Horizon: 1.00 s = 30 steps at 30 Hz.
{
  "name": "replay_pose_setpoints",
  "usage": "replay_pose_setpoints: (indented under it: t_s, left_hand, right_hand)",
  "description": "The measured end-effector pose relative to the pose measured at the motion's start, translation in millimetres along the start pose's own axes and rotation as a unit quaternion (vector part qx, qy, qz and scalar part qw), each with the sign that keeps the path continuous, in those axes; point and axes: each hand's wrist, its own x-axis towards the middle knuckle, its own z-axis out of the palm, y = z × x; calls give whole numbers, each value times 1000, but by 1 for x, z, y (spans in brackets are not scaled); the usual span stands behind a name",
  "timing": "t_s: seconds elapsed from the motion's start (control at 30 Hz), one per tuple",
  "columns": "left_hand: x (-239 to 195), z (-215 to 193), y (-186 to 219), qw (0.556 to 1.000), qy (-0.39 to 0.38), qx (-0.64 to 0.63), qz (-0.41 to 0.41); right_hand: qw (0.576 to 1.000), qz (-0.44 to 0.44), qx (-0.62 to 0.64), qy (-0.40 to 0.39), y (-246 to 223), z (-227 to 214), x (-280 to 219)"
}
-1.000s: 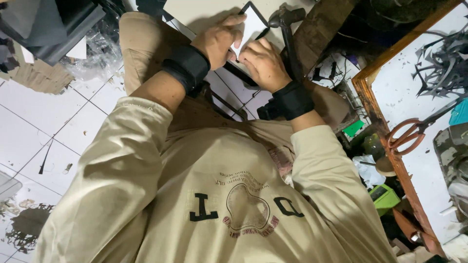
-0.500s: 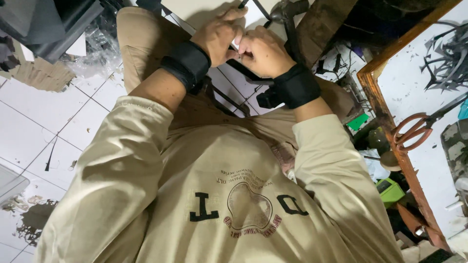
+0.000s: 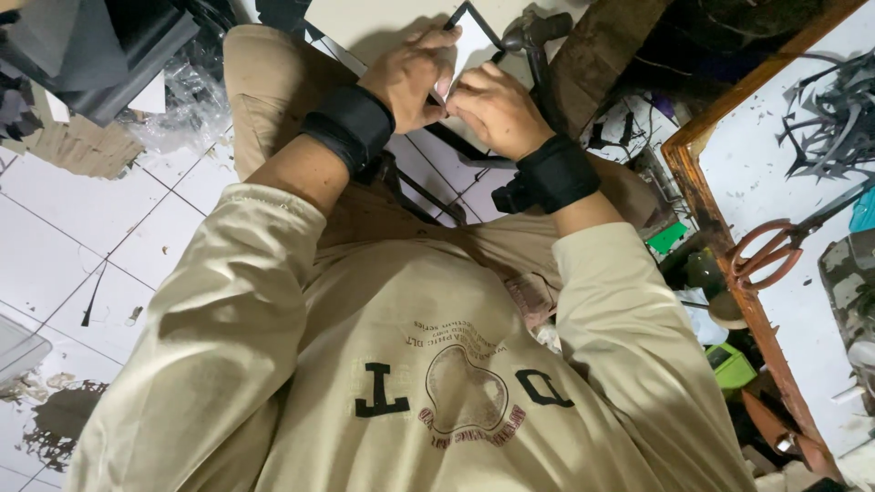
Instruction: The person is assembling a small black wallet by hand. They repeatedly fold the edges of the wallet material over a white template, then use a hammer to press and secure the folded edges. The person frequently flips the wallet to work on different sides.
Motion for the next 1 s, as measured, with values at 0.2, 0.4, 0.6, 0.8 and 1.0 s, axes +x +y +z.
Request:
replay_pose_setpoints:
  t_s: [0.2,0.4,0.6,0.8,1.0]
  left_hand:
    - [-1,2,-1,1000,-13,8,-19]
    - [1,7,-8,999,-15,50,14]
    - [5,-8,9,996,-67,52,-29]
    - [7,19,-14,996,-23,84,3]
    - [8,-2,5,989,-107,13,-104]
  right_hand:
    - [999,14,16,-42,5,-1,7]
    - [996,52,9,-68,6,2,17]
    - [996,64,60,-15,10,5,5]
    - [996,89,8,12,13,12,5]
    - [930,220,-188,227,18,-2,-41]
